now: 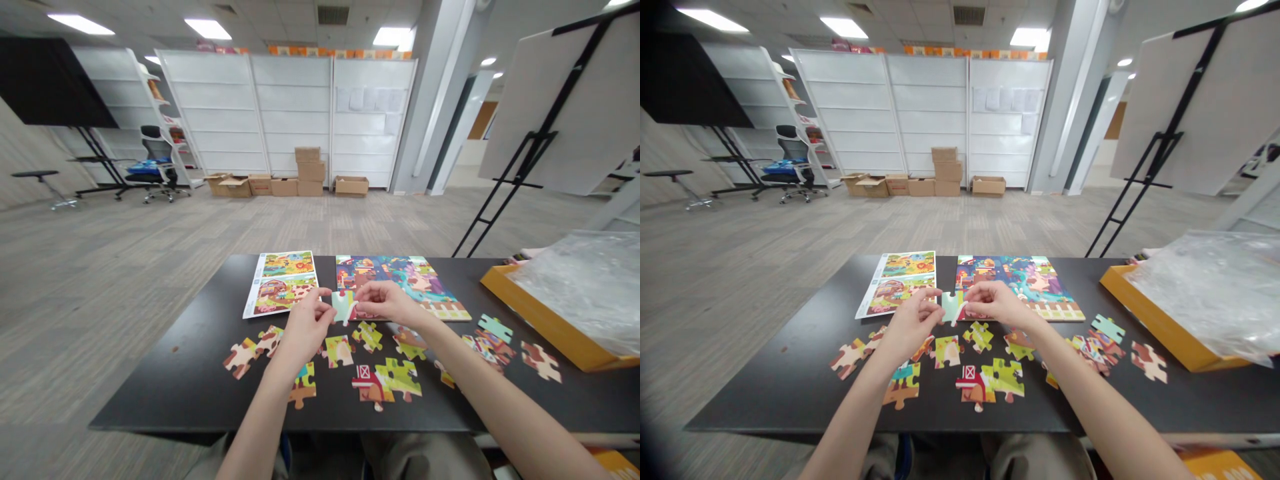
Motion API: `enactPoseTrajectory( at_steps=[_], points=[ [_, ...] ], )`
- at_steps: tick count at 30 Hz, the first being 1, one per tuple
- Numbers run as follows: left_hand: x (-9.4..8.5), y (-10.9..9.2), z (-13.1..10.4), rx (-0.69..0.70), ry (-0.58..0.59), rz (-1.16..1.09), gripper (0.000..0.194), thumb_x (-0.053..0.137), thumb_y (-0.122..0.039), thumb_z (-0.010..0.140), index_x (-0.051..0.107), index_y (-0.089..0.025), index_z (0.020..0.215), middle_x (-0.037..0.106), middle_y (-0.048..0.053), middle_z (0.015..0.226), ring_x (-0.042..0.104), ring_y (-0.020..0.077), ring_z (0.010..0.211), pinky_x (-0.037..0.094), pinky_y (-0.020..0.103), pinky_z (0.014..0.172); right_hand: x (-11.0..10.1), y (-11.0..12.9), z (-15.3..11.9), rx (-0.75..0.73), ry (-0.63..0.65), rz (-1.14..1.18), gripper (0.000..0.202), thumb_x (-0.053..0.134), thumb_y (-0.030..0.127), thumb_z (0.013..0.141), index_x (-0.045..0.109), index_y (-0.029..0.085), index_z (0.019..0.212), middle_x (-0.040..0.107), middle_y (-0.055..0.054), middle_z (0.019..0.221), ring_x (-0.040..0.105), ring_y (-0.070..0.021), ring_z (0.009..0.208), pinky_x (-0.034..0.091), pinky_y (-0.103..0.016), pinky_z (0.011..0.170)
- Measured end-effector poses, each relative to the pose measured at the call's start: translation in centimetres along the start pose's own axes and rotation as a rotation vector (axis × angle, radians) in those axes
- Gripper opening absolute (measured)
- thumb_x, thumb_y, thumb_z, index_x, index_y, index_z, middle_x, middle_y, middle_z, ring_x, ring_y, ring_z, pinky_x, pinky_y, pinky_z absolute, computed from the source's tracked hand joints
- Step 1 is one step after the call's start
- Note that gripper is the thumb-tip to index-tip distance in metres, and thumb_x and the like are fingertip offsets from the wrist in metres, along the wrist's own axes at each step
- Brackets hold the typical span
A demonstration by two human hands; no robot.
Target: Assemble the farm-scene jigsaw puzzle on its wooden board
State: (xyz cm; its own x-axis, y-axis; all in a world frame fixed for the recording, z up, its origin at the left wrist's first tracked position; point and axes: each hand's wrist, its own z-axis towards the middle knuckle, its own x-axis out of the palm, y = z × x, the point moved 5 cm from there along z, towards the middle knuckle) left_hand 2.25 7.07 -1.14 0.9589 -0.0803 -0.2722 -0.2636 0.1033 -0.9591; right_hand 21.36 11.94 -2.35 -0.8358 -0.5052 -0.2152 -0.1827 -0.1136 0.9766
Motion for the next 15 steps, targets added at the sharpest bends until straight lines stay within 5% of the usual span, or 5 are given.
enactPoseTrajectory(
  at_steps=[5,15],
  points=[
    [-0.2,0.7,0.2,0.050,-0.061,0.074,0.038,0.057,-0.017,0.083,0.056,-0.018,0.121,0.075,0.003,0.084,0.073,0.0195,0.080,0.055,0.033,0.079,-0.9,-0.3,0.5,-0.041,-0.069,-0.007,0.037,0.083,0.046,0.073,0.069,0.018,0.092,0.073,-0.003,0.078,0.068,-0.0148,0.066,0.055,-0.028,0.063],
    [-0.5,0.5,-0.2,0.077,-0.054,0.330,0.037,0.055,-0.014,0.088,0.058,-0.019,0.124,0.076,0.007,0.095,0.073,0.0219,0.088,0.054,0.035,0.084,-6.7,-0.6,6.0,0.059,-0.372,-0.157,0.039,0.088,0.043,0.057,0.069,0.016,0.078,0.072,-0.003,0.065,0.063,-0.0150,0.058,0.050,-0.027,0.056]
  ],
)
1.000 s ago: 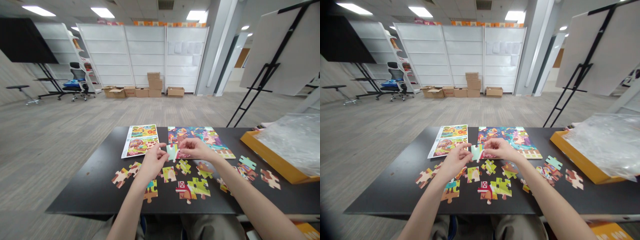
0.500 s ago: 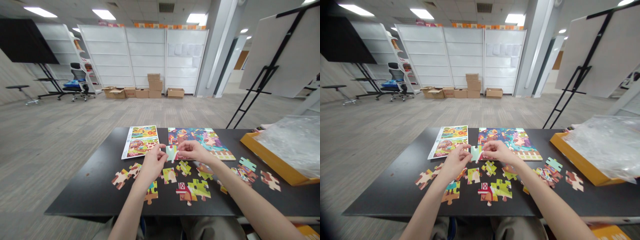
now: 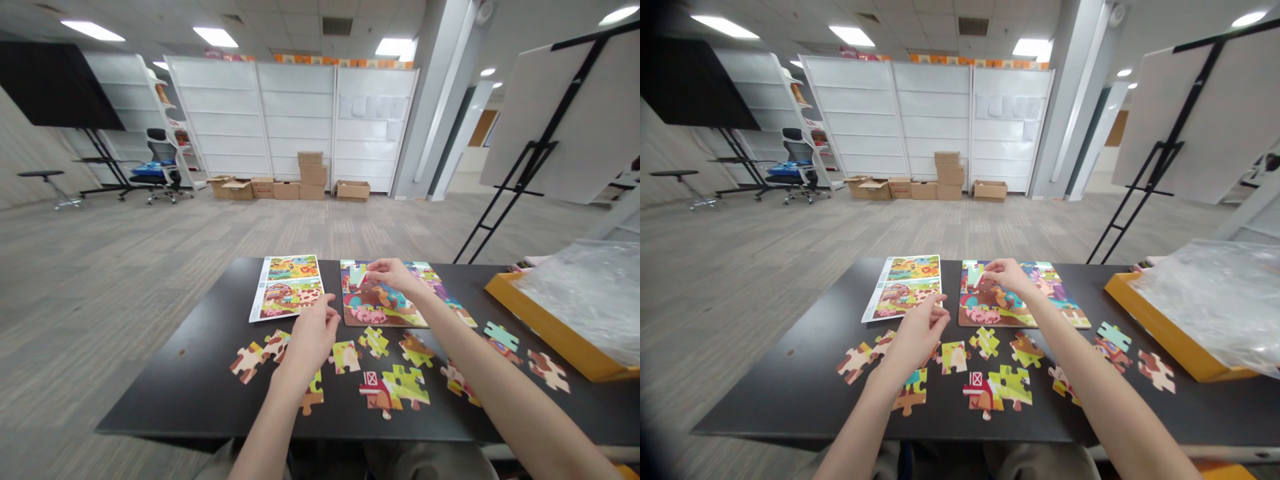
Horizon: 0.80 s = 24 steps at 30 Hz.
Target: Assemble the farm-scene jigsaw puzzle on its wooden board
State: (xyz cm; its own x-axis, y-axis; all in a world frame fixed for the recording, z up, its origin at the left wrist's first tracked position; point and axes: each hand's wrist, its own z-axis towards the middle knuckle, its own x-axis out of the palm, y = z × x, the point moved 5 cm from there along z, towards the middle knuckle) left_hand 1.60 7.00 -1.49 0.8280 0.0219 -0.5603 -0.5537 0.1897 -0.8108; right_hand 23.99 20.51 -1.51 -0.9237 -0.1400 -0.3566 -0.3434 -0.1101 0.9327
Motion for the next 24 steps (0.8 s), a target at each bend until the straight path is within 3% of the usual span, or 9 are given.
enactPoseTrajectory(
  at_steps=[6,15,21,24],
  points=[
    [-0.3,-0.1,-0.1,-0.004,0.002,0.022,0.035,0.056,-0.013,0.087,0.061,-0.021,0.121,0.076,0.006,0.095,0.072,0.0213,0.086,0.052,0.033,0.083,-1.6,0.1,2.2,0.033,-0.084,-0.071,0.039,0.086,0.043,0.058,0.071,0.015,0.080,0.071,-0.005,0.067,0.058,-0.0127,0.055,0.042,-0.023,0.046],
    [-0.2,0.0,-0.2,-0.008,0.004,0.075,0.033,0.055,-0.014,0.087,0.062,-0.021,0.118,0.076,0.006,0.093,0.072,0.0227,0.088,0.051,0.033,0.082,-2.1,0.2,2.0,0.064,-0.016,-0.088,0.037,0.084,0.041,0.062,0.071,0.014,0.084,0.073,-0.008,0.074,0.062,-0.0154,0.060,0.041,-0.023,0.045],
    [0.1,-0.6,-0.3,-0.017,0.032,0.183,0.029,0.056,-0.016,0.088,0.065,-0.022,0.115,0.077,0.007,0.093,0.072,0.0255,0.091,0.049,0.035,0.083,-6.0,-0.6,1.5,0.029,-0.246,-0.073,0.028,0.081,0.033,0.066,0.070,0.014,0.084,0.073,-0.008,0.075,0.064,-0.0151,0.063,0.047,-0.022,0.049],
    [0.3,-0.8,-0.3,-0.025,0.042,0.219,0.028,0.056,-0.019,0.088,0.065,-0.023,0.115,0.077,0.007,0.093,0.072,0.0263,0.091,0.048,0.035,0.081,-6.7,-1.2,0.6,0.029,-0.270,-0.065,0.025,0.079,0.031,0.069,0.069,0.014,0.085,0.072,-0.009,0.076,0.064,-0.0147,0.061,0.050,-0.023,0.051]
  ],
)
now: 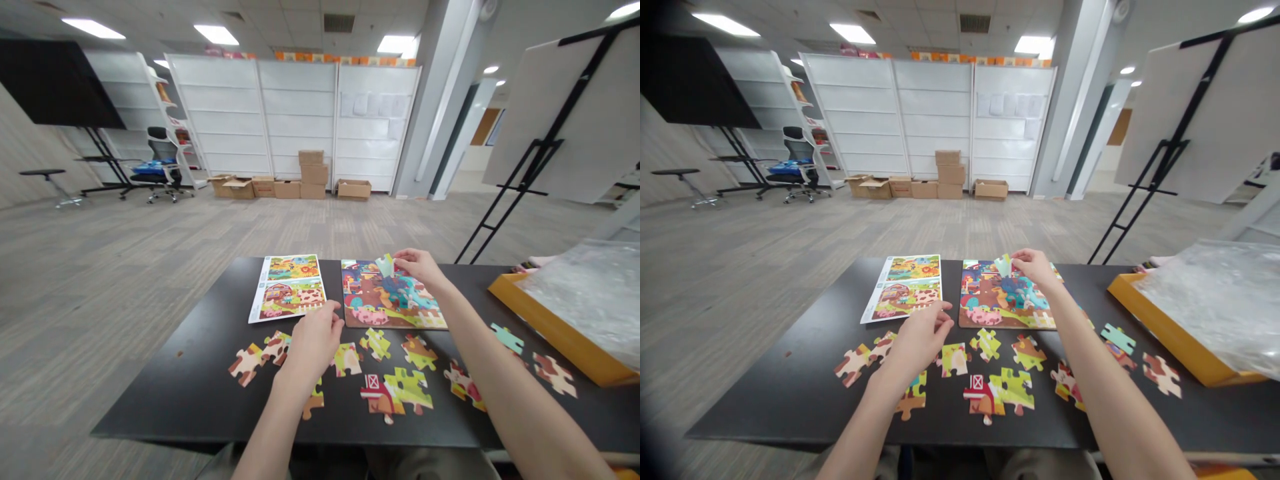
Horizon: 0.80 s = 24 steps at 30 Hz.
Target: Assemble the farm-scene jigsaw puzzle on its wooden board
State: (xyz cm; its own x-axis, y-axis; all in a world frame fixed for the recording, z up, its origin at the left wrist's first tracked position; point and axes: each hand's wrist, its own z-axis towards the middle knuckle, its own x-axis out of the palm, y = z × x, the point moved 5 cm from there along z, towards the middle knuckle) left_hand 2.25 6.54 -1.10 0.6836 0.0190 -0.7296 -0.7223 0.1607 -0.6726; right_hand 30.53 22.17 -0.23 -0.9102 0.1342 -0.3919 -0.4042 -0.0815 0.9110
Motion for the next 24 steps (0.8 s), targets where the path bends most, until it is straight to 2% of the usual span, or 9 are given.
enactPoseTrajectory(
  at_steps=[6,11,15,19,24],
  points=[
    [0.1,-0.1,-0.1,0.002,0.026,0.064,0.026,0.056,-0.021,0.089,0.065,-0.023,0.114,0.077,0.007,0.095,0.072,0.0254,0.091,0.048,0.034,0.079,-0.2,-0.1,-1.9,0.016,-0.026,-0.125,0.025,0.074,0.031,0.073,0.071,0.014,0.091,0.073,-0.008,0.080,0.062,-0.0136,0.055,0.048,-0.022,0.045],
    [0.2,-0.2,-0.2,-0.033,0.076,0.155,0.027,0.056,-0.023,0.091,0.064,-0.024,0.116,0.077,0.004,0.099,0.072,0.0240,0.094,0.049,0.032,0.080,0.3,-0.4,-2.2,0.037,-0.019,0.062,0.027,0.082,0.033,0.066,0.069,0.015,0.082,0.072,-0.006,0.076,0.065,-0.0140,0.060,0.053,-0.022,0.051],
    [0.5,-0.8,-0.4,0.000,0.085,0.179,0.024,0.055,-0.026,0.092,0.065,-0.026,0.114,0.077,0.003,0.097,0.072,0.0241,0.093,0.050,0.032,0.078,0.6,-0.7,-2.2,0.045,-0.002,0.190,0.032,0.087,0.034,0.061,0.068,0.016,0.080,0.071,-0.005,0.075,0.066,-0.0141,0.063,0.056,-0.023,0.057],
    [1.0,-1.5,-0.4,0.017,0.119,0.196,0.024,0.055,-0.027,0.092,0.067,-0.026,0.113,0.076,0.006,0.099,0.072,0.0252,0.095,0.050,0.033,0.080,0.9,0.3,-2.9,0.002,0.024,0.217,0.038,0.088,0.041,0.060,0.069,0.016,0.083,0.072,-0.005,0.080,0.066,-0.0140,0.064,0.055,-0.024,0.057],
    [1.5,-2.3,-0.3,0.026,0.134,0.171,0.023,0.057,-0.027,0.091,0.068,-0.025,0.111,0.076,0.008,0.101,0.072,0.0254,0.096,0.051,0.033,0.084,1.9,2.0,-4.8,-0.084,0.081,0.167,0.039,0.085,0.046,0.064,0.071,0.017,0.086,0.071,-0.005,0.083,0.064,-0.0140,0.067,0.055,-0.025,0.057]
  ],
)
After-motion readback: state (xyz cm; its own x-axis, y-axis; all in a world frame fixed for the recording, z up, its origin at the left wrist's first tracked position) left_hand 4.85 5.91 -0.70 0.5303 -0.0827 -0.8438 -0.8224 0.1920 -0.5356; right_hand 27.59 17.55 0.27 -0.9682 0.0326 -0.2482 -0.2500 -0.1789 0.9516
